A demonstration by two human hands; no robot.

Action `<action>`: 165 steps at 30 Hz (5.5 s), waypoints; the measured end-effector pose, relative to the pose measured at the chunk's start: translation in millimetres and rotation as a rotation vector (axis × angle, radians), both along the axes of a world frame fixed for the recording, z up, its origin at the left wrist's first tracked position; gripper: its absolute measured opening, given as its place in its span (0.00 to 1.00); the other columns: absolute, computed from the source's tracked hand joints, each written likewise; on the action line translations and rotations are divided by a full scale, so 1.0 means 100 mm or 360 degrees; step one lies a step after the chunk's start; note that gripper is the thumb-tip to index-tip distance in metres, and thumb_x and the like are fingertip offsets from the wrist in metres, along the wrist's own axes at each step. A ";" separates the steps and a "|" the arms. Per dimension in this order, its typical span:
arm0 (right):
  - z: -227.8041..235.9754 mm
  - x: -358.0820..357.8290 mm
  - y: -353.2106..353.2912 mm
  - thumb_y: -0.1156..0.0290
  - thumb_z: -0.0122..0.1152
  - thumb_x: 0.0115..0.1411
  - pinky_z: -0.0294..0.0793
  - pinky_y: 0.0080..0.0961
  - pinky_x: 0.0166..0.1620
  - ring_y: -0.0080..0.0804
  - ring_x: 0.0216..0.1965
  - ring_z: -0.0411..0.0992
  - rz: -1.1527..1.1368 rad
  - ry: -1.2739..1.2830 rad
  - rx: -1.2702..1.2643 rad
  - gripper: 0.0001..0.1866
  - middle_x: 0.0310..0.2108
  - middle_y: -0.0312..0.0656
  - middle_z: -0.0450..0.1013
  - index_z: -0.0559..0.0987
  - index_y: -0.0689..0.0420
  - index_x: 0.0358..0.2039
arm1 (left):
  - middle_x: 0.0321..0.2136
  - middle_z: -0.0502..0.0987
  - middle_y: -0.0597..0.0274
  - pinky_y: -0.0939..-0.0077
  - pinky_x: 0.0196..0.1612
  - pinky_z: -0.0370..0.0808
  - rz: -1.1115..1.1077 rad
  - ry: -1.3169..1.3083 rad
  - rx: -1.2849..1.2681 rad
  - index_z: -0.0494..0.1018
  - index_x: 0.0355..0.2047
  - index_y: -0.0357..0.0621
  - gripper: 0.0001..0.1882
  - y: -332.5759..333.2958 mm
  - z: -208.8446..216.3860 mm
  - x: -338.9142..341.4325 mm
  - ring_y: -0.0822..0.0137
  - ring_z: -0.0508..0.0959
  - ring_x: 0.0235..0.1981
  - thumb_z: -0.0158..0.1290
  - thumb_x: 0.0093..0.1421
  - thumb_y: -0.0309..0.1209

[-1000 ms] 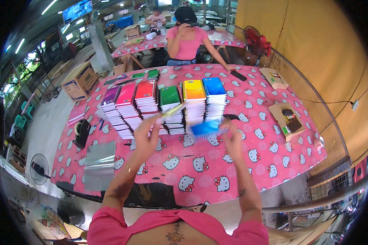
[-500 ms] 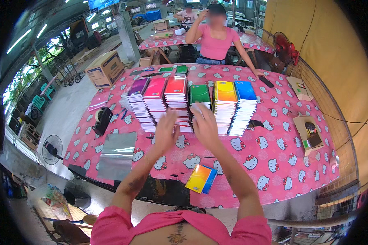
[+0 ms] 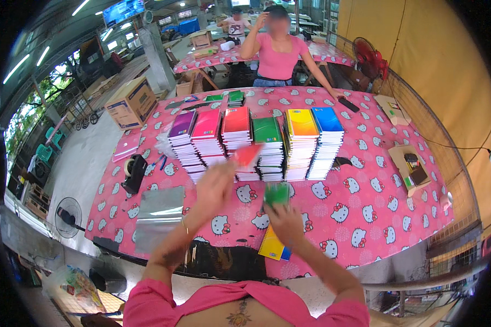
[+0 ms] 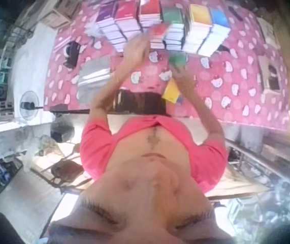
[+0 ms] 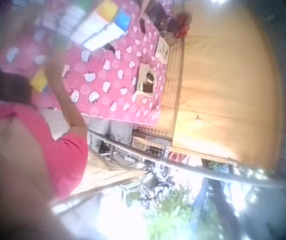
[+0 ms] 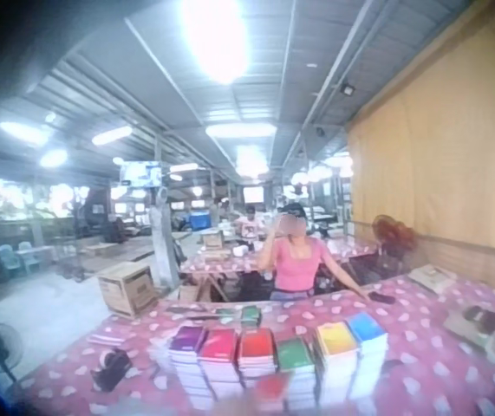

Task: The person organizes colored booklets by color and places them into clear plastic bags, securing each bag with tape.

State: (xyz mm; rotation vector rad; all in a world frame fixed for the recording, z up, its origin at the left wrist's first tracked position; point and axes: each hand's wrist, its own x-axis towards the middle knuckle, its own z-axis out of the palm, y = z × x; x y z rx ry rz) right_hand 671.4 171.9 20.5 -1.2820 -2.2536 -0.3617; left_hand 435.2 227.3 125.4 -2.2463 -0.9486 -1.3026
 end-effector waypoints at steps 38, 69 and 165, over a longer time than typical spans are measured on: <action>0.83 -0.60 0.42 0.73 0.57 0.51 0.69 0.38 0.45 0.38 0.47 0.70 0.0228 0.0147 0.0306 0.27 0.45 0.38 0.70 0.77 0.47 0.55 | 0.39 0.80 0.50 0.61 0.40 0.77 0.0432 -0.0334 0.0099 0.71 0.55 0.38 0.20 0.20 0.43 -0.91 0.54 0.80 0.36 0.52 0.62 0.20; -0.72 0.65 -0.90 0.62 0.64 0.59 0.70 0.40 0.42 0.41 0.39 0.71 0.0215 0.0423 -0.0247 0.15 0.37 0.42 0.71 0.79 0.53 0.45 | 0.24 0.78 0.55 0.60 0.24 0.73 -0.0071 0.0168 -0.0508 0.74 0.37 0.40 0.10 0.04 0.37 1.25 0.55 0.79 0.23 0.56 0.58 0.32; -0.89 -1.35 -1.06 0.31 0.68 0.46 0.50 0.38 0.69 0.41 0.69 0.52 0.0784 0.2052 -0.1432 0.67 0.68 0.47 0.52 0.45 0.59 0.72 | 0.54 0.68 0.57 0.69 0.60 0.67 -0.0798 -0.1320 -0.1941 0.58 0.60 0.43 0.40 -1.73 -1.85 -1.02 0.67 0.68 0.58 0.59 0.46 0.16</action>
